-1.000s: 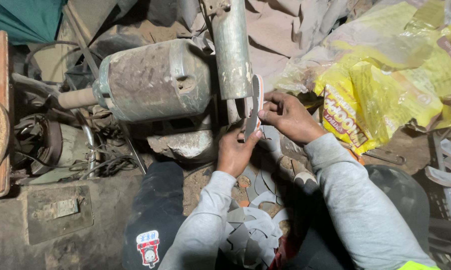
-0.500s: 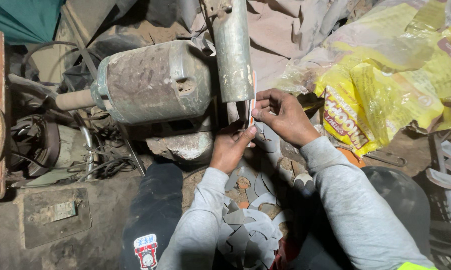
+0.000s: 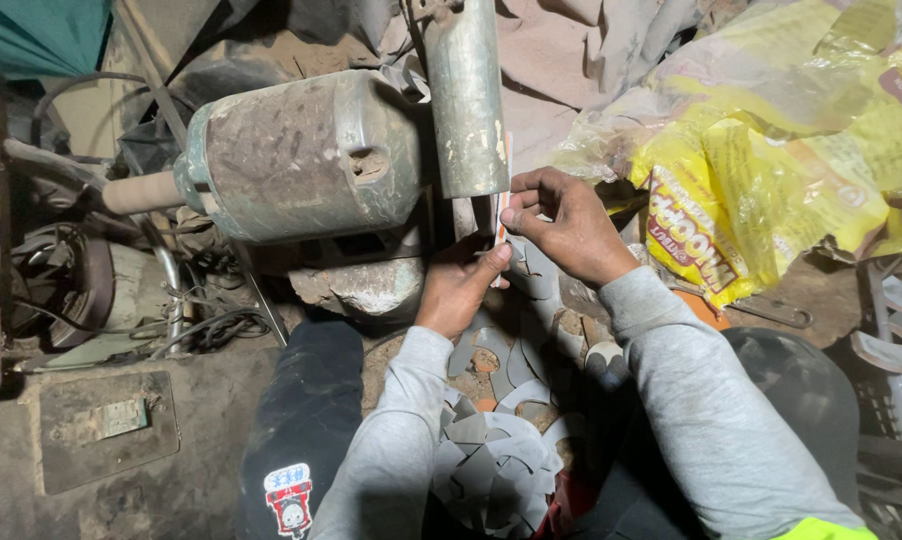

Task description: The person sits on the floor and repeatedly presses white curved shoe sole pieces against a vertical grinding wheel to smooth their edges. The person handles the pieces one at a time, turning them to grind different sides, and places finished pieces on the floor.

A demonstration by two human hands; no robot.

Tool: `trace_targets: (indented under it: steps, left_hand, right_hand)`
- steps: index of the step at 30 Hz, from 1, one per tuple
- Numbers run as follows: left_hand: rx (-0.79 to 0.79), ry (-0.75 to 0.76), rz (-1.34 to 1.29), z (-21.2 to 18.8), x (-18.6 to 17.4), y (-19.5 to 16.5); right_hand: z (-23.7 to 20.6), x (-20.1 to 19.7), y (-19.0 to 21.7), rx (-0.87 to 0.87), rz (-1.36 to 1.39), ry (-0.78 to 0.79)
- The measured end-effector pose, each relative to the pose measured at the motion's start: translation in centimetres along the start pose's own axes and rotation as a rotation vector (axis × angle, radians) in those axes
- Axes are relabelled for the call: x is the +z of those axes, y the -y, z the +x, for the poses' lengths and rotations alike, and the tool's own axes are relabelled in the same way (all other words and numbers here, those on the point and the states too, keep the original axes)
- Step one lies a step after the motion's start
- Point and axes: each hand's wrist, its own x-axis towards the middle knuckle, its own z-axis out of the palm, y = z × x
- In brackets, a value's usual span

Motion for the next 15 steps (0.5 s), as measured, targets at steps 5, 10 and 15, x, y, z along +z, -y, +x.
trace_targets:
  steps: [5, 10, 15]
  left_hand:
    - [0.013, 0.004, -0.024, -0.1, -0.2, 0.2]
    - [0.005, 0.037, -0.03, -0.6, -0.5, 0.9]
    - [0.092, -0.017, 0.307, -1.8, -0.5, 1.2]
  right_hand:
    - [-0.1, 0.0, 0.3, 0.017, -0.021, 0.003]
    - [-0.8, 0.1, -0.4, 0.038, -0.018, 0.056]
    - [-1.0, -1.1, -1.1, 0.082, -0.014, 0.212]
